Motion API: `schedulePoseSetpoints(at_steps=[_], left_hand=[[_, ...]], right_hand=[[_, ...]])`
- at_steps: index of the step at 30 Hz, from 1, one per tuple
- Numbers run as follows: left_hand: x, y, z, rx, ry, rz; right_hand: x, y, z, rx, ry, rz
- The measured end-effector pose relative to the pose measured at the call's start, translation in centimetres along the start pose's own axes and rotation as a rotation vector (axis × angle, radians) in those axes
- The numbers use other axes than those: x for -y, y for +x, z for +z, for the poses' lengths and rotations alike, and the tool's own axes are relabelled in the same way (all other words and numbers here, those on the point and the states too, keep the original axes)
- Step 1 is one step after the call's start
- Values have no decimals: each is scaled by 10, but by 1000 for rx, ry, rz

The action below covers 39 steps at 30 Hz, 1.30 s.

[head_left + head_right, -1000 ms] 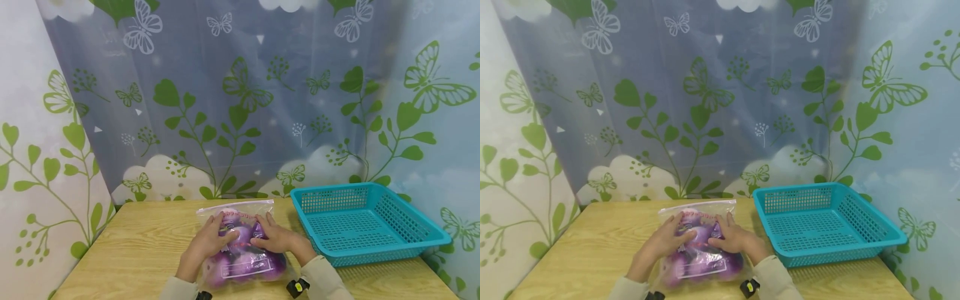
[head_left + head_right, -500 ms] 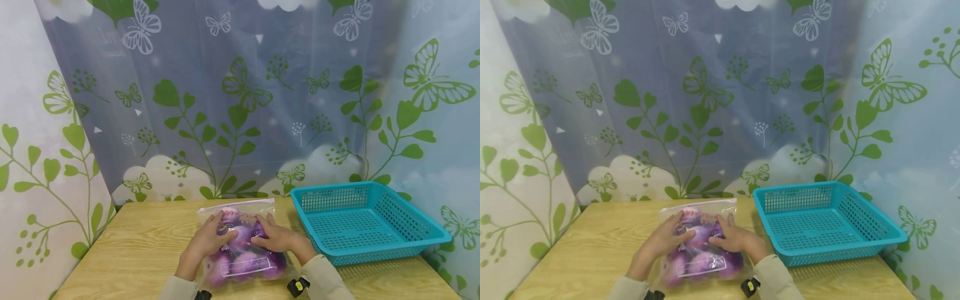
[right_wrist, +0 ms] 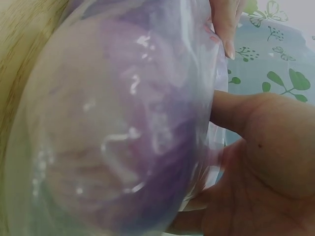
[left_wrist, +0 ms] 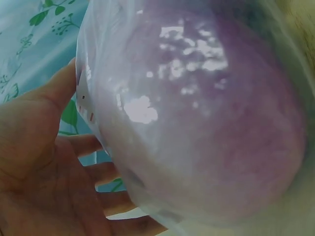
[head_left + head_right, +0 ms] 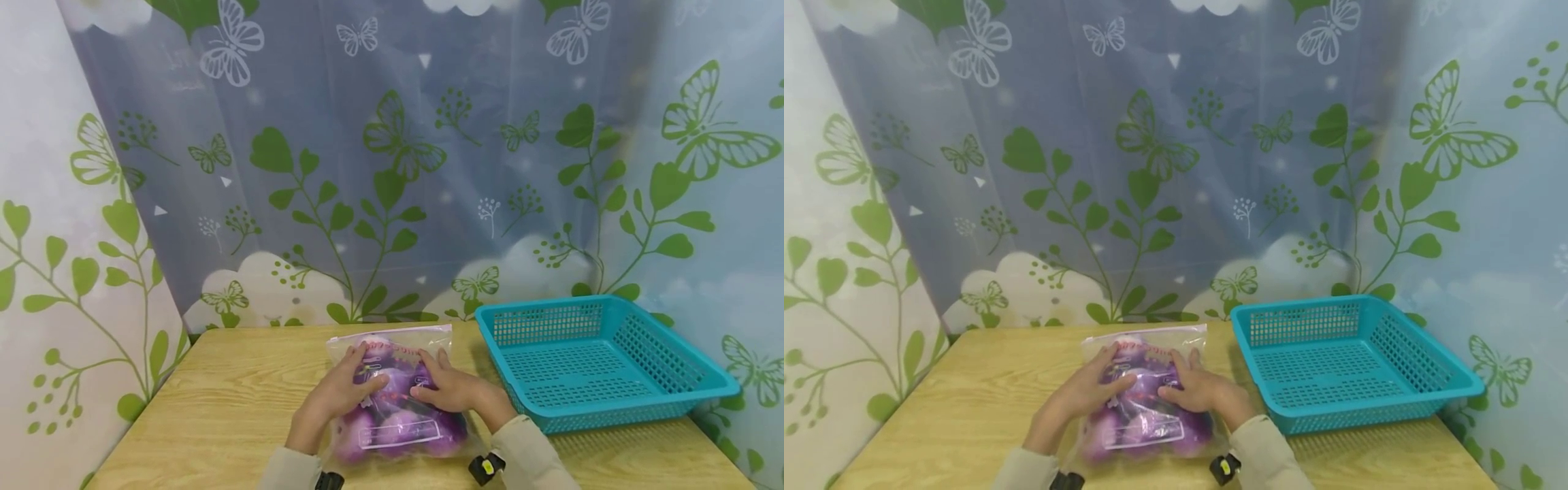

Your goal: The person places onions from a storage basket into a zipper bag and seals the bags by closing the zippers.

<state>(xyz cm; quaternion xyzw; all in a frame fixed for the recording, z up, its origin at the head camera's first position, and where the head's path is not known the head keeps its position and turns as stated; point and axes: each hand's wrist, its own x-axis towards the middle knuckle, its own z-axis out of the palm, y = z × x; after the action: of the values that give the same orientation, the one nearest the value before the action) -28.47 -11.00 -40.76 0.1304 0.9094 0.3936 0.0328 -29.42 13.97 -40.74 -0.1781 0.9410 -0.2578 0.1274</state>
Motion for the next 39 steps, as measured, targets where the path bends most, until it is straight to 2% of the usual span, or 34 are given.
schedulePoseSetpoints(at_steps=[10,18,29,39], left_hand=[[2,4,3,-16,-3,-5],[3,5,4,-49,-56,-22],[1,5,6,-91,-20,-32],[0,1,4,-72,-15,-7]], right_hand=[[-1,1,0,0,-1,-7],[0,2,3,3,1,-9],[-3,5,7,7,-15,-14],[-4,4,7,-11,-10,-13]])
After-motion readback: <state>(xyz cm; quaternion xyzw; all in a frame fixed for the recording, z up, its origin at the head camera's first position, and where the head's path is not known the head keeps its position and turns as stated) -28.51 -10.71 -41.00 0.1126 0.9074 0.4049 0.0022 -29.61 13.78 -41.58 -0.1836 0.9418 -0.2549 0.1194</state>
